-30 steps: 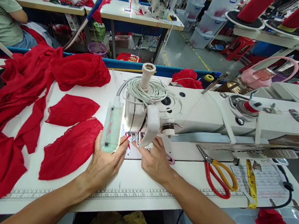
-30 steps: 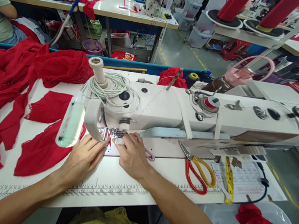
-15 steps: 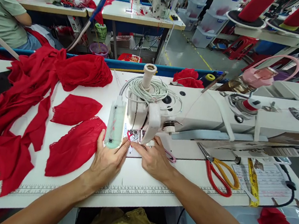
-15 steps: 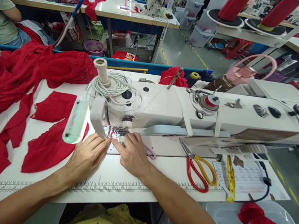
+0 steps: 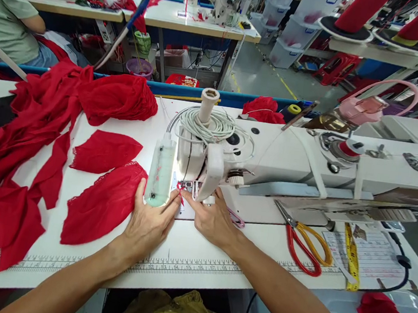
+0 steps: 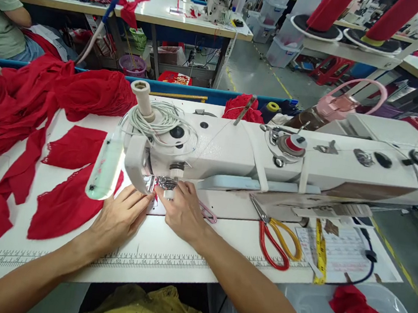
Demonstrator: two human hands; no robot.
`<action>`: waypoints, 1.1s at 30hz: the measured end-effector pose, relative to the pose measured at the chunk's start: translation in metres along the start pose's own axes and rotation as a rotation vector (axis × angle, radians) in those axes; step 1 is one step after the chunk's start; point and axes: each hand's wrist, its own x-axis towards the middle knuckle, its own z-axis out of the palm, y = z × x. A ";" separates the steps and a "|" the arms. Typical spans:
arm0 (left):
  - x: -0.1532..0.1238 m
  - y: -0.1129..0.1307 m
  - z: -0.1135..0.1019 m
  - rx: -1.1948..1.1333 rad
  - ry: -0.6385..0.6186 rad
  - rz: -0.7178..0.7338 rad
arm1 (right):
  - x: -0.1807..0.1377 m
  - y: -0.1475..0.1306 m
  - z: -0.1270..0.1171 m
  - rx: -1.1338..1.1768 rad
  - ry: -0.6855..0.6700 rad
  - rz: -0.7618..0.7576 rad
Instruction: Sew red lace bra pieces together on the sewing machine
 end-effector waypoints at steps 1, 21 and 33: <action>0.000 -0.001 0.000 -0.010 -0.006 0.005 | 0.000 0.000 0.000 0.000 0.004 -0.002; -0.005 -0.004 -0.002 0.013 -0.049 0.034 | 0.001 -0.007 0.000 -0.115 -0.112 0.008; -0.004 -0.003 0.001 -0.029 -0.112 -0.040 | -0.002 -0.008 0.005 -0.135 -0.003 -0.028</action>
